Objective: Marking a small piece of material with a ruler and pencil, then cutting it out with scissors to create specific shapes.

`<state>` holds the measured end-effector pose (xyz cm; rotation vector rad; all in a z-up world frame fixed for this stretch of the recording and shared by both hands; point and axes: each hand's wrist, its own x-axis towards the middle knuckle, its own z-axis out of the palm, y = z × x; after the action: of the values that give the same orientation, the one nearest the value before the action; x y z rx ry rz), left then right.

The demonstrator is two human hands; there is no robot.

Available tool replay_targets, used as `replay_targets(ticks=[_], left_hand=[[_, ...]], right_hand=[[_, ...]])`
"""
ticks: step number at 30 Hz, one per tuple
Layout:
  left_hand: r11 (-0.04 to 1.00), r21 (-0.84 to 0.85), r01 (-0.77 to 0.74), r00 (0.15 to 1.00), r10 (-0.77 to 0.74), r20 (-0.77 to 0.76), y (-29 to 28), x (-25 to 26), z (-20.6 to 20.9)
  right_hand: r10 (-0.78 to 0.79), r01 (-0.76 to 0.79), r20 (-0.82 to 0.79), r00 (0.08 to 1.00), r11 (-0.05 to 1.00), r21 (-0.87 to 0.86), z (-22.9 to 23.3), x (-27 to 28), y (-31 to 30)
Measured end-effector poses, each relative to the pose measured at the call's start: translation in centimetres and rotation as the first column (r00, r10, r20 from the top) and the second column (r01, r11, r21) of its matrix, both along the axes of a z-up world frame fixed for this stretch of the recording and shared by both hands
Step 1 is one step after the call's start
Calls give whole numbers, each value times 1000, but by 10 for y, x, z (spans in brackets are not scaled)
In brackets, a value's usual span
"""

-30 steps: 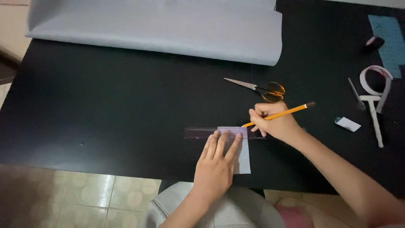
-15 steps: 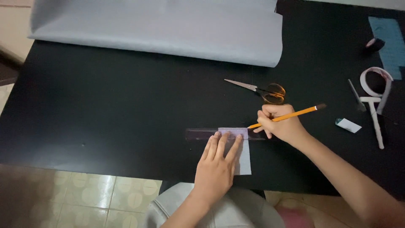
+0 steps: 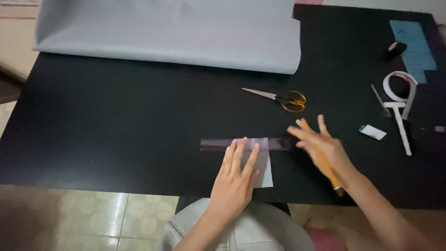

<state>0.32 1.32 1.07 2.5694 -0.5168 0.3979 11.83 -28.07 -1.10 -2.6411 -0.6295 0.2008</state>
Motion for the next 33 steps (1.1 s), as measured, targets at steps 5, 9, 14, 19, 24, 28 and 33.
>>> replay_targets(ticks=[5,9,14,19,24,28,33], left_hand=[[950,-187,249,967,-254,-4,20,-13,15],[877,-53,478,870,-481,-109,36,-18,7],[873,-37,487,866,-488,-106,46,-22,17],[868,53,494,869,-492,-57,39,-24,10],[924,193,330,944,-327,-45,17,-38,-1],[941,328,-82,991,113,-75,-50,-51,-33],[913,230,-337,941,337,40,-66,-29,-10]], right_hand=[[301,-208,222,927,908,-365,-56,3,-35],[235,-231,349,907,971,-55,33,-70,-23],[212,-152,291,933,965,-216,14,-144,-72],[187,-131,487,853,980,-148,22,-197,-100],[-313,213,314,896,925,313,-40,-224,-174],[-233,372,-418,878,881,291,32,-150,-149],[-437,300,407,802,885,357,92,-185,-23]])
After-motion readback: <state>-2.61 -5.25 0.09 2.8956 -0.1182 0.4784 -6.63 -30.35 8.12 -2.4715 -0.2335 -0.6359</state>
